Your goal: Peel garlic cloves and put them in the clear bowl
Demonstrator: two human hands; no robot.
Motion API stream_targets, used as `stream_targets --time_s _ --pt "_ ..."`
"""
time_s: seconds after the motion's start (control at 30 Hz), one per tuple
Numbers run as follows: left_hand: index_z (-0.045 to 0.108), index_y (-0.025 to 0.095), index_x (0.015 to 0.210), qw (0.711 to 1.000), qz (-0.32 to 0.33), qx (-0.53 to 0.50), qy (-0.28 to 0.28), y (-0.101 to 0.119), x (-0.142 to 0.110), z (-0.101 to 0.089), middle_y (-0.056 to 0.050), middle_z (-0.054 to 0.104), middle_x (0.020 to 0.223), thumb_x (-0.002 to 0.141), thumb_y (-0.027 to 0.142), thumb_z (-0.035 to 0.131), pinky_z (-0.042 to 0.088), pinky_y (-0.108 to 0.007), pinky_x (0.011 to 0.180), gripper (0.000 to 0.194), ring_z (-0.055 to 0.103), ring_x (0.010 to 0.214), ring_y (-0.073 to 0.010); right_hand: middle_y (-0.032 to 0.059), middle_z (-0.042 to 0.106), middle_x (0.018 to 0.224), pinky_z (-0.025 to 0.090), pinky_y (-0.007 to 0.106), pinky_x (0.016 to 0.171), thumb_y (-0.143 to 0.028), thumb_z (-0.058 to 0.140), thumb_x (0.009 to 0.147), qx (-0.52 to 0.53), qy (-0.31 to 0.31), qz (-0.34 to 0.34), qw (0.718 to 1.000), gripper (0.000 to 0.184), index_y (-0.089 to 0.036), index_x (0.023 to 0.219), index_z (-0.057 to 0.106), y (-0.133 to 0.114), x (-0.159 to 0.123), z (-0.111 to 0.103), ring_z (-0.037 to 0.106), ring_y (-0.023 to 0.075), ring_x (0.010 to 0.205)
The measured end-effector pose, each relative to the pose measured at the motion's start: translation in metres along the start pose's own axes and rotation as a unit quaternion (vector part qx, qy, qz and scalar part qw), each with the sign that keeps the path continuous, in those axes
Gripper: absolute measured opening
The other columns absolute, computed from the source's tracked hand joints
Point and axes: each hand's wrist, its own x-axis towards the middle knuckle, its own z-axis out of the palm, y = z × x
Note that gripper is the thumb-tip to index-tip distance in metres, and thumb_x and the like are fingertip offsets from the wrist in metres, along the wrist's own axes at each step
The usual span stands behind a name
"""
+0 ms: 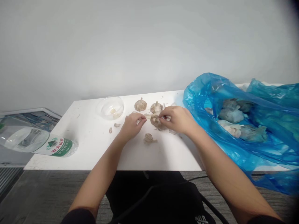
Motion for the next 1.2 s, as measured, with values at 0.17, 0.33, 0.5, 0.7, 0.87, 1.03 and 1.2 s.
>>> stream_targets --time_s 0.17,0.33,0.5,0.7,0.87,1.03,1.2 --pt "0.067 0.019 0.097 0.994 0.065 0.013 0.088 -0.002 0.004 0.004 -0.008 0.071 0.095 0.084 0.027 0.065 0.05 -0.035 0.081 0.015 0.064 0.09 -0.0216 0.0035 0.073 0.083 0.028 0.028 0.056 -0.024 0.058 0.078 -0.002 -0.031 0.043 0.999 0.016 -0.023 0.081 0.074 0.005 0.002 -0.005 0.061 0.0192 0.074" --pt "0.066 0.02 0.098 0.996 0.085 0.014 0.004 0.02 0.018 0.006 -0.006 0.07 0.09 0.087 0.031 0.063 0.049 -0.032 0.072 0.017 0.064 0.082 -0.0198 0.0012 0.072 0.075 0.033 0.027 0.058 -0.019 0.061 0.075 0.063 -0.059 0.038 0.996 0.015 -0.023 0.077 0.075 0.018 0.001 -0.012 0.059 0.0155 0.067" --pt "0.055 0.02 0.066 0.993 0.012 0.095 -0.072 0.045 0.036 0.019 -0.002 0.054 0.06 0.084 0.04 0.064 0.038 -0.03 0.056 0.029 0.052 0.056 -0.0181 0.0002 0.072 0.072 0.036 0.025 0.057 -0.013 0.061 0.072 0.11 -0.107 0.033 0.988 0.016 -0.022 0.073 0.075 0.033 0.0 -0.019 0.058 0.0134 0.062" --pt "0.04 0.021 0.054 0.993 -0.025 0.068 -0.091 0.044 0.045 0.023 -0.001 0.047 0.05 0.093 0.033 0.05 0.031 -0.03 0.051 0.042 0.042 0.046 -0.0158 0.0016 0.073 0.075 0.04 0.027 0.061 -0.012 0.063 0.072 0.125 -0.139 0.047 0.981 0.015 -0.021 0.072 0.074 0.04 0.0 -0.024 0.061 0.0159 0.067" --pt "0.039 0.02 0.056 0.999 -0.015 -0.043 -0.004 0.03 0.05 0.0 0.002 0.041 0.052 0.094 0.035 0.048 0.031 -0.027 0.051 0.042 0.038 0.05 -0.0127 0.0013 0.073 0.074 0.039 0.026 0.061 -0.016 0.062 0.078 0.159 -0.072 0.016 0.985 0.014 -0.021 0.077 0.075 0.038 0.0 -0.024 0.061 0.0149 0.065" --pt "0.044 0.019 0.061 0.986 -0.05 -0.156 0.027 0.014 0.043 -0.014 0.003 0.039 0.056 0.094 0.043 0.048 0.031 -0.026 0.054 0.041 0.037 0.054 -0.0114 0.0025 0.073 0.081 0.04 0.026 0.063 -0.024 0.062 0.081 0.212 0.021 0.005 0.977 0.012 -0.021 0.08 0.074 0.032 0.001 -0.02 0.062 0.0145 0.069" --pt "0.048 0.018 0.061 0.99 -0.049 -0.116 0.067 0.007 0.028 -0.013 0.003 0.038 0.056 0.094 0.038 0.048 0.029 -0.027 0.055 0.038 0.036 0.056 -0.0119 0.0033 0.072 0.078 0.041 0.026 0.062 -0.029 0.062 0.083 0.273 0.087 -0.002 0.958 0.016 -0.019 0.083 0.074 0.027 0.003 -0.014 0.059 0.0135 0.066"
